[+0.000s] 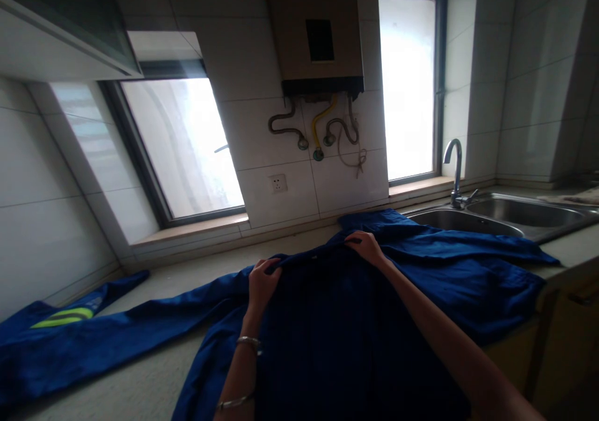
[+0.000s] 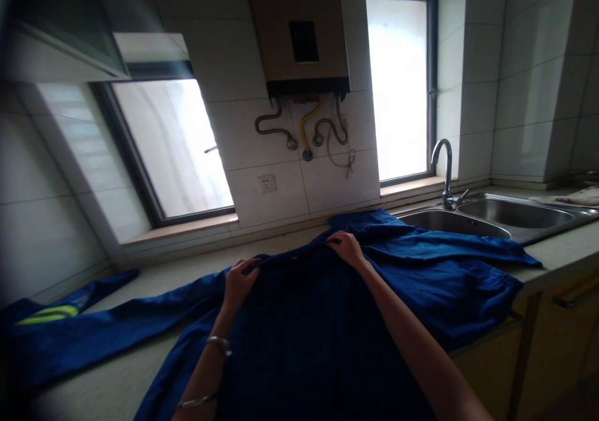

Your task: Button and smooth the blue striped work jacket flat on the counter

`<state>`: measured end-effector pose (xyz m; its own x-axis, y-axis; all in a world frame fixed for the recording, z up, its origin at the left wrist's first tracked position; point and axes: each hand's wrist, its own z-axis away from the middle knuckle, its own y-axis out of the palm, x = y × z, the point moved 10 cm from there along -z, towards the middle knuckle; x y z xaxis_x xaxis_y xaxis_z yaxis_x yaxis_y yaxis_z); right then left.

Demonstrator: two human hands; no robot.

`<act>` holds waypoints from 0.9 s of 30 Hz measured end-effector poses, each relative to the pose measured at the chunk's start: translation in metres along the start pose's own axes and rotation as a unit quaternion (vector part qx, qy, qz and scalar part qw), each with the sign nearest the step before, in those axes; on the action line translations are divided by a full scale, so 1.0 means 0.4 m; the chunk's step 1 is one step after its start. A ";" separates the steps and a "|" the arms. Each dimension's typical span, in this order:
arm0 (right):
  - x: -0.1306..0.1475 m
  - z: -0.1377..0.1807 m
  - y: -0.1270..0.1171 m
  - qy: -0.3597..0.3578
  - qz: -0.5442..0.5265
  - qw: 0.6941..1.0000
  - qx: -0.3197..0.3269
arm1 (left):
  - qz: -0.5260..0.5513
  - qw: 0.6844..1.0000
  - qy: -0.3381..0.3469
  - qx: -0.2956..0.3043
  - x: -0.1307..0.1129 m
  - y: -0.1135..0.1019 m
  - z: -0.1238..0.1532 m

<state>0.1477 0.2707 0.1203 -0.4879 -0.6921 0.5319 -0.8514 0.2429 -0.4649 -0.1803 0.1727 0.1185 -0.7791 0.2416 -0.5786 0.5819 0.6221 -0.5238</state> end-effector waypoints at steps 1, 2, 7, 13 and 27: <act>-0.011 0.001 0.003 0.019 -0.024 1.000 -0.004 | 0.018 1.000 -0.008 0.005 0.007 0.003 -0.003; -0.016 0.002 0.004 0.033 -0.041 0.999 -0.011 | 0.031 0.999 -0.010 0.011 0.011 0.007 -0.005; 0.000 0.002 -0.002 0.019 -0.072 0.996 -0.041 | 0.062 0.998 -0.021 0.007 0.020 0.000 -0.010; -0.056 -0.010 -0.001 0.069 -0.068 0.995 -0.005 | 0.065 0.996 -0.007 0.065 0.008 0.028 -0.012; 0.152 0.016 -0.004 -0.178 0.077 0.954 0.228 | -0.072 0.939 0.167 0.290 -0.149 0.025 -0.090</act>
<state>0.1207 0.2239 0.1489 -0.4351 -0.8787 0.1963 -0.5637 0.0958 -0.8204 -0.1364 0.1912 0.1703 -0.8327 0.4667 -0.2980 0.4187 0.1784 -0.8904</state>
